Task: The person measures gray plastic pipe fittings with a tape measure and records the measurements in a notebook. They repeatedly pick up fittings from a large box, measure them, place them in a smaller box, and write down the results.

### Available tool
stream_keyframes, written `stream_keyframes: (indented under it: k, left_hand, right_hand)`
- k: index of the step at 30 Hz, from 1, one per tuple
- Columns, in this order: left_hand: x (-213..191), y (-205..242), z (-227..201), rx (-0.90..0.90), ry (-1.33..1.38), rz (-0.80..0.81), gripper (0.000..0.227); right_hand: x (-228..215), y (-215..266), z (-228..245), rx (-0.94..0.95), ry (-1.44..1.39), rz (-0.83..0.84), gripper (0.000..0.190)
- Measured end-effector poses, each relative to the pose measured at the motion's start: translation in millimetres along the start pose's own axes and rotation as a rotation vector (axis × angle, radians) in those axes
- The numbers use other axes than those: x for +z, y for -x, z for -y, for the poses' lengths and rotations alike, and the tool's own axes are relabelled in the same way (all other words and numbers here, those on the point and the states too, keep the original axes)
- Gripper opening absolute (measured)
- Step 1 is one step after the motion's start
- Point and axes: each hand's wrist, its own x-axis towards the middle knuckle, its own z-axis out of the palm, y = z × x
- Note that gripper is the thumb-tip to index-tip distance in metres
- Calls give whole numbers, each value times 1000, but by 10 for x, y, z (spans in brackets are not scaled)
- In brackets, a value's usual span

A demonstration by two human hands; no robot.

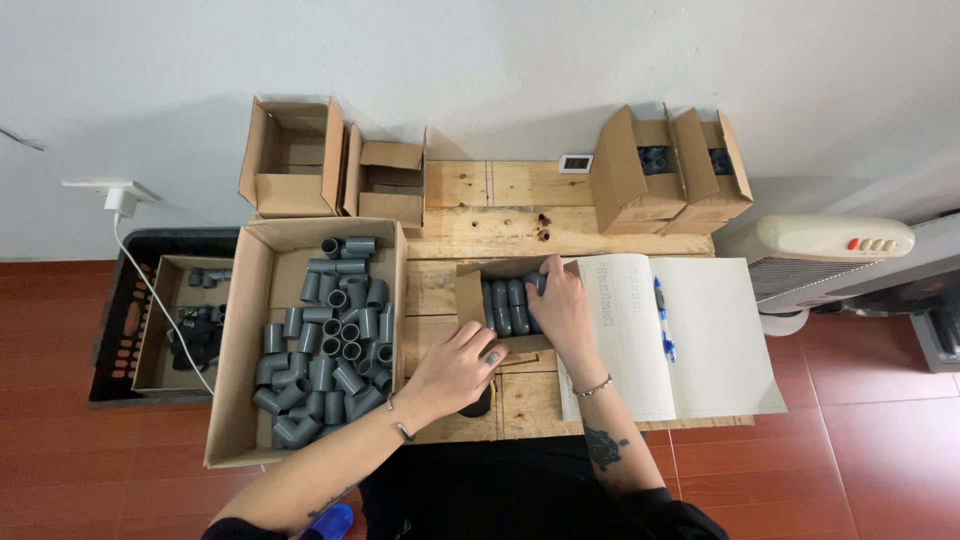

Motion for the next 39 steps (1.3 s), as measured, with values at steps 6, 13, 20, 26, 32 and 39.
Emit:
stream_keyframes:
  k: [6,13,20,26,32,39]
  left_hand:
    - [124,72,41,12,-4,-3,10]
    - [-49,12,87,-23,42,47,10]
    - [-68,-19,141,-90,72,52,10]
    - [-30,-33,165,-77,77,23,11]
    - [-23,-13,158,-97,106,48,9]
    - [-67,-30,186,-118,125,68,8]
  right_hand:
    - [83,-17,-57,9,27,57,22]
    - [-393,465,187,-52,-28,-96,25]
    - [-616,532,-598,75,-142,-390,21]
    - [-443,338,-1423,228,132,-337,38]
    - [-499,385,-1513,127,-72,-213,41]
    - [-160,404,-1859,-42,-988,-656,44]
